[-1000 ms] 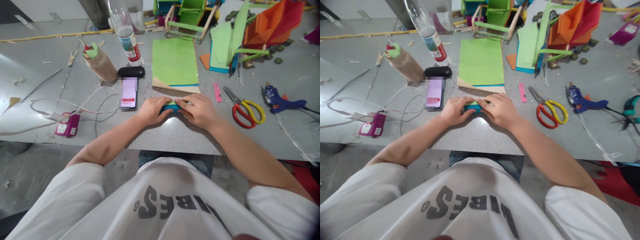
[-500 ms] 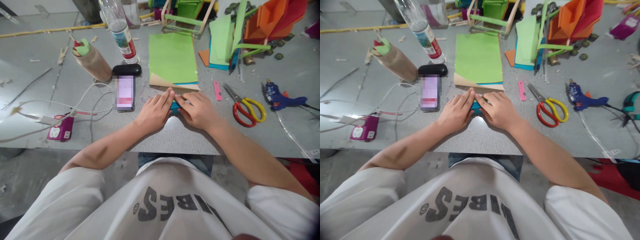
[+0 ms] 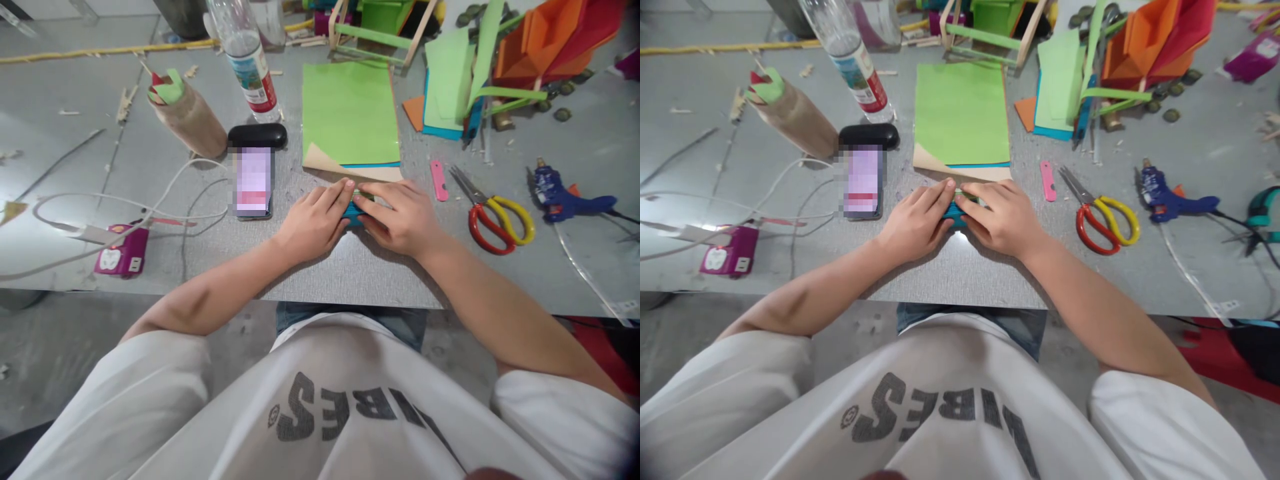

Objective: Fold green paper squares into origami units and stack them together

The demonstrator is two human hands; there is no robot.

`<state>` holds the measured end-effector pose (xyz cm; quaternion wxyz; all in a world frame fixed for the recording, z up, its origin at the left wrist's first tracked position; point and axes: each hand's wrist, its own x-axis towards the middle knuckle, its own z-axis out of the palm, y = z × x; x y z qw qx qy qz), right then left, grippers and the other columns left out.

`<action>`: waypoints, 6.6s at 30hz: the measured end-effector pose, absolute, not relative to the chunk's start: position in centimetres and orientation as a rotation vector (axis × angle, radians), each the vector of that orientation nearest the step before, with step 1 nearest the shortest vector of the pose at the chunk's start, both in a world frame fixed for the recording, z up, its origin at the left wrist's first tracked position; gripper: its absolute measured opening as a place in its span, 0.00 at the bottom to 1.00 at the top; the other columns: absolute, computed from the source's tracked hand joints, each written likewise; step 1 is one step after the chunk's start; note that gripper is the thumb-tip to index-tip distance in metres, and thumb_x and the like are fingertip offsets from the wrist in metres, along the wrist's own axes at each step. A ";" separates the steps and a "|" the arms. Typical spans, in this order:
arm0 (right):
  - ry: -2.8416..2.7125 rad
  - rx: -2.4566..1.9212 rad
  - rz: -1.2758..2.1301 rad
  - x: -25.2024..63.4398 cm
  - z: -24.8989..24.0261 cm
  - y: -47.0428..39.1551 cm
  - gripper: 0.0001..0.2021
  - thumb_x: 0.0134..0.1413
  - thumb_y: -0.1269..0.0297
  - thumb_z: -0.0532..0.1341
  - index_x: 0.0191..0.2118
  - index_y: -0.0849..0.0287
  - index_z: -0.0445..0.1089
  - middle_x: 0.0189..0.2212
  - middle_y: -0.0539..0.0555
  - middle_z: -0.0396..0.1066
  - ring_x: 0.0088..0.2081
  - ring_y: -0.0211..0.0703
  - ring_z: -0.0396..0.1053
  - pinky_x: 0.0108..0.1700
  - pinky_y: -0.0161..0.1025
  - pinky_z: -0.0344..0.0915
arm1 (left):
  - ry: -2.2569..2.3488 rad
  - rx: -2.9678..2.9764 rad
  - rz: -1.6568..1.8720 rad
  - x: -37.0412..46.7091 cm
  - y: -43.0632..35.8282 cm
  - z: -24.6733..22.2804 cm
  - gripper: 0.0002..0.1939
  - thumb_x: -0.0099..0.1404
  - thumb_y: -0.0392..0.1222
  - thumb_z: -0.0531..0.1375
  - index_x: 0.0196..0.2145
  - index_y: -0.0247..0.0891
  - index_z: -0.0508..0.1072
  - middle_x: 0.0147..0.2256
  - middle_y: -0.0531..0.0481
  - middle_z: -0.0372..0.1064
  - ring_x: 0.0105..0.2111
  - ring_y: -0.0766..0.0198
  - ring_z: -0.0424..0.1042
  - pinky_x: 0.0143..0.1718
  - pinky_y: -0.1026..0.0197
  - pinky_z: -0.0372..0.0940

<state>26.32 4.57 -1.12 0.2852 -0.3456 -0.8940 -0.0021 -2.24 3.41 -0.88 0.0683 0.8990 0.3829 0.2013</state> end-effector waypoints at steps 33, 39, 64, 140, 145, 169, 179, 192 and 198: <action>-2.124 -0.697 0.424 24.6 -0.9 4.8 0.10 0.79 0.50 0.72 0.52 0.50 0.84 0.43 0.57 0.86 0.45 0.58 0.79 0.50 0.58 0.75 | 0.832 2.304 1.059 -2.8 4.6 -0.4 0.11 0.81 0.52 0.72 0.48 0.43 0.90 0.40 0.45 0.87 0.40 0.55 0.83 0.46 0.51 0.75; -2.019 -0.910 0.524 24.5 0.5 4.0 0.08 0.74 0.54 0.71 0.43 0.50 0.83 0.37 0.56 0.81 0.40 0.56 0.76 0.46 0.56 0.73 | 1.030 2.174 1.038 -2.6 4.0 0.1 0.18 0.77 0.59 0.76 0.50 0.42 0.89 0.44 0.45 0.90 0.43 0.55 0.84 0.50 0.52 0.78; -1.742 -1.148 1.099 23.6 2.3 3.5 0.18 0.57 0.43 0.78 0.33 0.51 0.80 0.32 0.53 0.80 0.37 0.52 0.72 0.43 0.50 0.69 | 1.192 1.811 0.944 -0.8 3.0 1.5 0.19 0.73 0.58 0.71 0.38 0.38 0.91 0.33 0.46 0.86 0.34 0.58 0.78 0.41 0.55 0.73; -2.875 -1.675 -0.246 26.5 4.8 6.6 0.24 0.80 0.80 0.53 0.69 0.70 0.80 0.58 0.76 0.85 0.57 0.67 0.79 0.52 0.53 0.61 | 1.798 2.095 0.414 -0.2 12.4 1.7 0.37 0.80 0.42 0.70 0.81 0.33 0.73 0.86 0.24 0.63 0.85 0.33 0.68 0.89 0.34 0.62; -3.064 -1.393 -0.264 26.3 4.8 8.4 0.22 0.84 0.78 0.51 0.62 0.70 0.84 0.55 0.74 0.87 0.54 0.63 0.80 0.49 0.52 0.56 | 1.835 2.130 0.409 0.1 12.2 1.7 0.24 0.83 0.46 0.69 0.71 0.38 0.84 0.77 0.29 0.75 0.78 0.32 0.72 0.82 0.32 0.68; -3.105 -1.079 -0.441 25.4 4.3 9.9 0.25 0.82 0.81 0.52 0.49 0.66 0.89 0.44 0.70 0.87 0.43 0.56 0.70 0.45 0.51 0.50 | 1.869 2.135 0.508 -0.1 13.0 0.9 0.16 0.81 0.46 0.69 0.61 0.44 0.89 0.69 0.32 0.80 0.68 0.35 0.76 0.75 0.30 0.73; -2.902 -0.839 -0.352 29.1 3.1 2.7 0.22 0.82 0.79 0.57 0.38 0.58 0.85 0.34 0.59 0.81 0.37 0.50 0.62 0.43 0.50 0.55 | 1.895 2.259 0.443 0.3 12.9 1.9 0.15 0.81 0.50 0.71 0.58 0.41 0.88 0.70 0.30 0.80 0.72 0.30 0.74 0.74 0.27 0.73; -2.588 -0.608 -0.395 34.8 0.5 -10.9 0.13 0.78 0.77 0.69 0.43 0.51 0.86 0.45 0.57 0.93 0.44 0.50 0.90 0.48 0.48 0.86 | 1.855 2.215 0.536 0.3 12.1 2.1 0.23 0.78 0.47 0.69 0.67 0.42 0.84 0.77 0.30 0.75 0.79 0.26 0.67 0.79 0.23 0.65; -2.485 -0.850 -0.526 38.8 -1.6 -14.0 0.09 0.74 0.73 0.70 0.41 0.51 0.83 0.48 0.59 0.94 0.47 0.56 0.95 0.44 0.49 0.87 | 1.255 2.581 0.347 0.4 8.6 2.7 0.21 0.86 0.46 0.62 0.68 0.46 0.86 0.84 0.37 0.69 0.88 0.32 0.58 0.85 0.27 0.56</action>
